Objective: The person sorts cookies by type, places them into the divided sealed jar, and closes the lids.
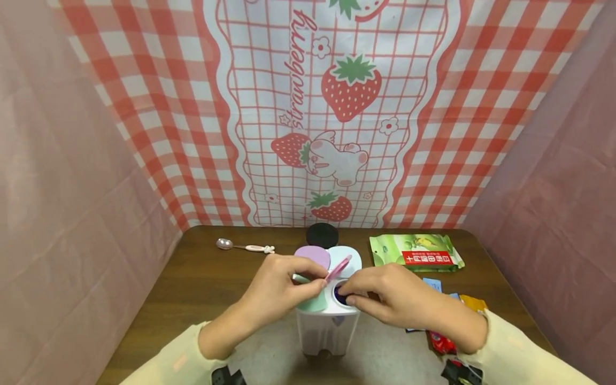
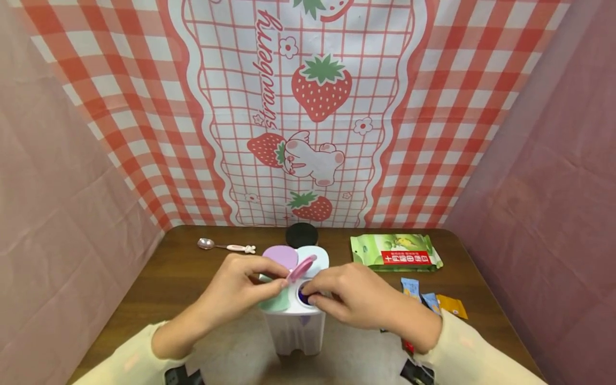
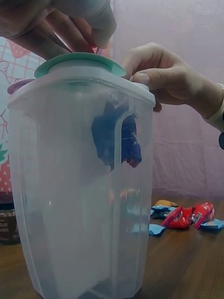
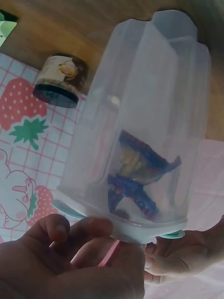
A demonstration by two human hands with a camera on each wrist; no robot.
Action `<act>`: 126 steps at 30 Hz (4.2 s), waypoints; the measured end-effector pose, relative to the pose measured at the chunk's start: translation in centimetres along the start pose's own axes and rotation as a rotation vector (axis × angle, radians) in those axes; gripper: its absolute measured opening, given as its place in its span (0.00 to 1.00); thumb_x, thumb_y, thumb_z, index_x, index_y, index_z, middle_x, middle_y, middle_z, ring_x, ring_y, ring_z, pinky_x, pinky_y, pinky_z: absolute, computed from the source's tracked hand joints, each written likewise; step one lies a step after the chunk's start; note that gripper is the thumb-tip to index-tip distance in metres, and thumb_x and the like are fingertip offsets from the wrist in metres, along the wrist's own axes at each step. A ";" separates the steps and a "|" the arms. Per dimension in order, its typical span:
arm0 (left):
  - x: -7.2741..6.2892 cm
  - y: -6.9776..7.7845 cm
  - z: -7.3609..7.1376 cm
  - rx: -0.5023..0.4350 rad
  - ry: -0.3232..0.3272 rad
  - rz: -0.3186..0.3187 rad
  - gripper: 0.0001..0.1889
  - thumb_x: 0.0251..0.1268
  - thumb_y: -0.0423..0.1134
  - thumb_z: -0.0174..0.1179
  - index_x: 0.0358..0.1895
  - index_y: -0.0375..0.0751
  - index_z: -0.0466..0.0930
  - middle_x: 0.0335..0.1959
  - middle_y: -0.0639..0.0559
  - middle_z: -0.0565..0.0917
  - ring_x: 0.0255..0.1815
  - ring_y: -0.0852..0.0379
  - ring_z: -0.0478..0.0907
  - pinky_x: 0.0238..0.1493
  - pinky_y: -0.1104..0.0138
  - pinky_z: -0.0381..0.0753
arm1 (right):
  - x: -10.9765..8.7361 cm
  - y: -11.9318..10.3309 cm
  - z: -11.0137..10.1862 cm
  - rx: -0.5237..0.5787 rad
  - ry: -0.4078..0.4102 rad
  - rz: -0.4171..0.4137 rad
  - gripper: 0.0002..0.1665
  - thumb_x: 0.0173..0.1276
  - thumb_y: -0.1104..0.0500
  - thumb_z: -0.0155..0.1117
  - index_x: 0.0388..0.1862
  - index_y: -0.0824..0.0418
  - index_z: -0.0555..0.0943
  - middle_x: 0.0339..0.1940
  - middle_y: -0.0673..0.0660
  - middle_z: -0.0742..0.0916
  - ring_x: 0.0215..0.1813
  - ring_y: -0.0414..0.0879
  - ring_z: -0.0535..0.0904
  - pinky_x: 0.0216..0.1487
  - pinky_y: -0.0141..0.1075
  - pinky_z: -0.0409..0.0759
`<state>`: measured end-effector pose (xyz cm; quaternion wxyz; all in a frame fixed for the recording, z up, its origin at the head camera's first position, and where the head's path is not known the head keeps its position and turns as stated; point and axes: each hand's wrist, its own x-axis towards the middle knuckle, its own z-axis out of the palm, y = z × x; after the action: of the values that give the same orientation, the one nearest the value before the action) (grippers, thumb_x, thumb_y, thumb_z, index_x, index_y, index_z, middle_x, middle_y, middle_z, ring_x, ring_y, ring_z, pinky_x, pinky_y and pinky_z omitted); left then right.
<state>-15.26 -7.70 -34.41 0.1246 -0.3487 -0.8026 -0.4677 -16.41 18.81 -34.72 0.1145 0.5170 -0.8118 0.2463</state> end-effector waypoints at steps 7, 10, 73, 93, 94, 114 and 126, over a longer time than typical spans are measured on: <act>0.0 -0.1 -0.1 -0.002 0.015 -0.008 0.04 0.59 0.33 0.72 0.37 0.44 0.92 0.32 0.52 0.91 0.35 0.67 0.86 0.34 0.69 0.88 | -0.6 0.2 -1.7 0.066 0.031 0.076 0.13 0.65 0.60 0.76 0.47 0.47 0.87 0.44 0.41 0.89 0.32 0.28 0.75 0.30 0.21 0.75; 0.1 0.0 -0.2 0.004 0.023 -0.012 0.04 0.59 0.33 0.73 0.37 0.44 0.92 0.32 0.53 0.91 0.35 0.68 0.86 0.34 0.69 0.88 | -1.6 0.6 -2.7 0.050 0.013 0.144 0.15 0.65 0.58 0.76 0.49 0.43 0.86 0.44 0.38 0.88 0.33 0.29 0.76 0.30 0.23 0.76; 0.5 0.3 -0.3 -0.037 -0.042 -0.016 0.10 0.59 0.29 0.70 0.43 0.42 0.91 0.38 0.52 0.91 0.36 0.65 0.87 0.36 0.69 0.88 | -21.3 8.4 2.9 0.120 -0.197 0.753 0.09 0.57 0.62 0.77 0.37 0.54 0.87 0.34 0.46 0.84 0.30 0.29 0.78 0.27 0.29 0.77; 0.5 0.5 -0.4 -0.004 -0.051 -0.036 0.09 0.60 0.30 0.70 0.43 0.44 0.91 0.38 0.54 0.91 0.37 0.66 0.87 0.38 0.72 0.87 | -18.8 7.7 1.7 -0.010 0.106 0.612 0.09 0.55 0.61 0.81 0.34 0.51 0.90 0.35 0.41 0.86 0.31 0.27 0.75 0.26 0.29 0.76; 0.5 0.5 -0.3 -0.006 -0.050 -0.034 0.09 0.60 0.30 0.70 0.43 0.44 0.91 0.38 0.54 0.91 0.37 0.66 0.87 0.38 0.72 0.87 | -18.5 7.5 1.6 0.004 0.120 0.615 0.09 0.56 0.62 0.81 0.34 0.51 0.90 0.35 0.41 0.86 0.31 0.28 0.76 0.27 0.29 0.77; 0.4 0.5 -0.3 -0.019 -0.040 -0.060 0.09 0.61 0.31 0.71 0.43 0.44 0.91 0.39 0.54 0.92 0.41 0.60 0.89 0.41 0.60 0.90 | -6.7 2.8 -3.8 0.154 0.236 0.289 0.19 0.59 0.68 0.77 0.43 0.46 0.89 0.42 0.43 0.89 0.43 0.37 0.83 0.37 0.27 0.81; 0.5 0.6 -0.2 -0.028 -0.050 -0.083 0.09 0.61 0.31 0.71 0.43 0.45 0.91 0.38 0.55 0.92 0.40 0.63 0.88 0.42 0.59 0.90 | -2.5 0.3 -4.2 0.207 0.171 0.045 0.22 0.59 0.72 0.76 0.47 0.50 0.89 0.47 0.47 0.87 0.45 0.38 0.82 0.41 0.28 0.81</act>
<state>-15.25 -7.48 -33.59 0.0802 -0.3282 -0.8127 -0.4748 -15.86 23.00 -32.33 0.1235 0.4848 -0.7808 0.3744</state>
